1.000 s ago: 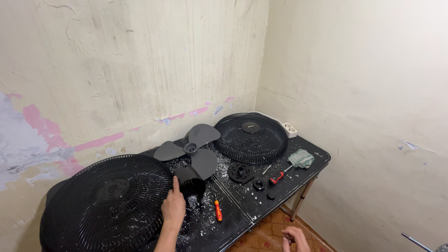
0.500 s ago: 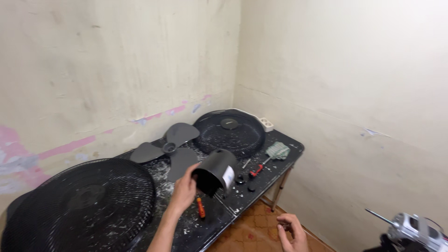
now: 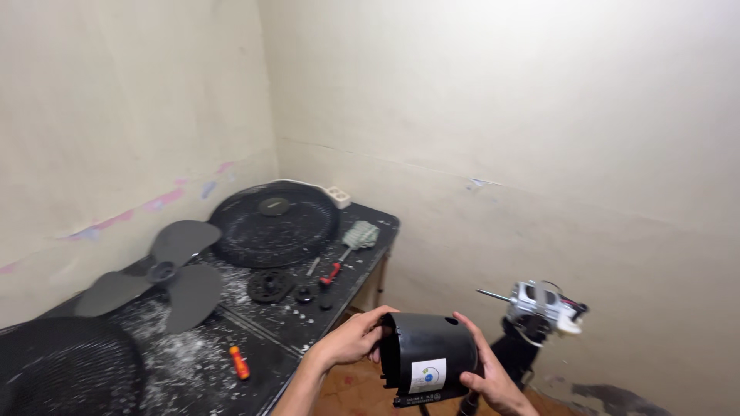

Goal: The person assembles a standing fan by securing the motor to a tripod stand with a screwdriver, connecting wires, and attaching the motor housing. The person then places a plastic ring onto the motor shaft.

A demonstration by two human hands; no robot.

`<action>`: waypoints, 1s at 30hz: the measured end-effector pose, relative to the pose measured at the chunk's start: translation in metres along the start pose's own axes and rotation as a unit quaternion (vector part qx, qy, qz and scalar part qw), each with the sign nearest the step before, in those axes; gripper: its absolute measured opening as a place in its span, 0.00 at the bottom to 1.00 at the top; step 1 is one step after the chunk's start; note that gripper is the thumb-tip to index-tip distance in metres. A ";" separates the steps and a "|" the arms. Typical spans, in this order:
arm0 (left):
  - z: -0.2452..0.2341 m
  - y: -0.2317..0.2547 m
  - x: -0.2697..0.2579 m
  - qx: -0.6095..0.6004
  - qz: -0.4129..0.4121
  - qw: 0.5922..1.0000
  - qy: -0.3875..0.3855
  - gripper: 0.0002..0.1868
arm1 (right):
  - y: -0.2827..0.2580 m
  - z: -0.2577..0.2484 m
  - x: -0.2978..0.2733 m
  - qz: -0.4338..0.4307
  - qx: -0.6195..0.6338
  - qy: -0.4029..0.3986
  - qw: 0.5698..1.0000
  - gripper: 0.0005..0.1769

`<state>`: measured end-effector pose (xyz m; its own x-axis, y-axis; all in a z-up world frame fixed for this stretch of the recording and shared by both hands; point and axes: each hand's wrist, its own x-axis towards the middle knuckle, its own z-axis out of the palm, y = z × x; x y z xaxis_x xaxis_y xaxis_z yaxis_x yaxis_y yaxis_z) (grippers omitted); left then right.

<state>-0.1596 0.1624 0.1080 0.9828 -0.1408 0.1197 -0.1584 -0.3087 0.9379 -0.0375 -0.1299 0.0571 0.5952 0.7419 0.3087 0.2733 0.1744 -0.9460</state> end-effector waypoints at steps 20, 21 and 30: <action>0.164 0.001 0.120 0.274 0.256 0.909 0.180 0.17 | 0.038 -0.221 -0.190 0.020 0.118 0.253 0.960 0.73; 0.173 -0.008 0.127 0.257 0.209 0.926 0.181 0.21 | 0.047 -0.233 -0.197 0.031 0.148 0.293 0.944 0.73; 0.208 -0.057 0.213 0.113 0.050 0.984 0.124 0.76 | 0.084 -0.272 -0.212 0.031 0.144 0.314 0.938 0.70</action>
<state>0.0387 -0.0452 0.0123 0.9498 0.0446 0.3098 -0.2447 -0.5110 0.8240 0.0649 -0.4485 -0.0606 0.9557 0.2440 0.1643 0.0625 0.3776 -0.9239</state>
